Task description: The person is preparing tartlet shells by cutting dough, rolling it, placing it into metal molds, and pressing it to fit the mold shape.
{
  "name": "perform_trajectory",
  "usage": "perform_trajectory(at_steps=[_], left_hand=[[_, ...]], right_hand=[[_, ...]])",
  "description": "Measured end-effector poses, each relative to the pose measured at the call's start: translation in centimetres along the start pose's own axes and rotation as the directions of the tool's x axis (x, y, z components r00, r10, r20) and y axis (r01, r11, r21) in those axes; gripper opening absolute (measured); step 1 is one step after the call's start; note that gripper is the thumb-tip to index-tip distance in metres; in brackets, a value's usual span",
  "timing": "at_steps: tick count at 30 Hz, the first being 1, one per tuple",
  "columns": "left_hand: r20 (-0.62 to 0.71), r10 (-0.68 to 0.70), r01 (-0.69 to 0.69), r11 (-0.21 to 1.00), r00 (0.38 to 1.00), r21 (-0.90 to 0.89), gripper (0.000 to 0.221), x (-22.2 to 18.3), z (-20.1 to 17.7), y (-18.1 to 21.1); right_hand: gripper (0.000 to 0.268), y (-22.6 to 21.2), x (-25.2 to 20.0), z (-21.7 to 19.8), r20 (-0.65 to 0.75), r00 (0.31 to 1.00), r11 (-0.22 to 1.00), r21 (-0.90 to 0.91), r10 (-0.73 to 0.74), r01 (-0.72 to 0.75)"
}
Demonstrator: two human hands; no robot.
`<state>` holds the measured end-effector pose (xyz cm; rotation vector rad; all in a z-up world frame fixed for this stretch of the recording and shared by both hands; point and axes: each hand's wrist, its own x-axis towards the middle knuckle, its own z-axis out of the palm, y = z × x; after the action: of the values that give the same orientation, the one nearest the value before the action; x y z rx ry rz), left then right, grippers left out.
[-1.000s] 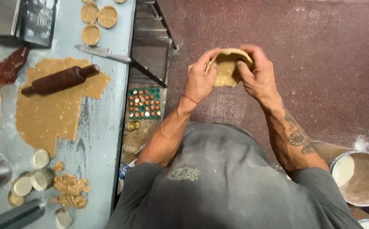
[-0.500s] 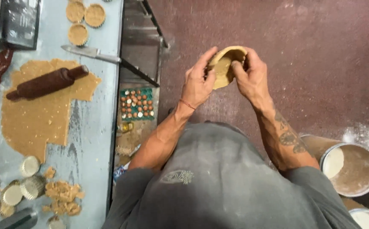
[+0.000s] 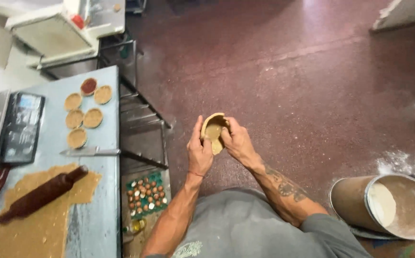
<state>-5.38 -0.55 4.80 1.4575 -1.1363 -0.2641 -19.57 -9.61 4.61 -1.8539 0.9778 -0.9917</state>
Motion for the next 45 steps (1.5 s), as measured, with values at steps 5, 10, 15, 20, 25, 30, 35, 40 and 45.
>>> perform_trajectory(at_steps=[5,10,15,20,25,30,35,40,45], left_hand=[[0.137,-0.215,0.219,0.976,0.967,-0.013,0.085,-0.9,0.6,-1.7],[0.044,-0.318,0.321,0.940,0.947,-0.116,0.045,1.5,2.0,-6.9],[-0.018,-0.218,0.195,0.905,0.976,-0.379,0.051,3.3,1.0,2.1],[0.116,0.056,-0.054,0.998,0.992,-0.021,0.045,5.2,0.3,5.8],[0.030,0.148,-0.150,0.979,0.989,0.141,0.036,5.6,0.3,4.2],[-0.025,0.185,-0.184,0.983,0.982,0.018,0.039,6.2,0.5,4.9],[0.010,0.095,-0.095,0.991,0.995,0.097,0.031,6.0,-0.7,3.6],[0.036,0.091,-0.096,0.983,0.995,0.158,0.030,5.5,-0.9,2.5],[0.074,0.068,-0.079,0.983,0.995,0.168,0.032,5.2,-1.0,2.3]], right_hand=[[0.034,5.6,0.4,1.7,-0.113,0.981,0.983,-0.108,-0.157,0.145],[0.033,2.7,0.8,0.7,-0.148,0.988,0.981,0.182,-0.034,0.061],[0.038,-1.0,1.6,-3.0,-0.042,0.997,0.983,0.169,-0.058,0.065],[0.044,-7.0,1.2,-5.7,-0.106,0.984,0.943,0.288,-0.140,0.165],[0.053,-6.5,-0.2,-4.8,-0.093,0.974,0.959,0.174,-0.209,0.223],[0.065,-4.3,-0.5,-4.1,-0.151,0.964,0.882,0.392,-0.217,0.260],[0.077,-1.9,-0.7,-1.3,-0.078,0.995,0.909,0.407,-0.068,0.094],[0.070,-2.6,-0.9,-1.9,-0.061,0.997,0.931,0.361,-0.044,0.063],[0.068,-1.5,-1.0,-1.9,-0.043,0.998,0.954,0.293,-0.056,0.066]])
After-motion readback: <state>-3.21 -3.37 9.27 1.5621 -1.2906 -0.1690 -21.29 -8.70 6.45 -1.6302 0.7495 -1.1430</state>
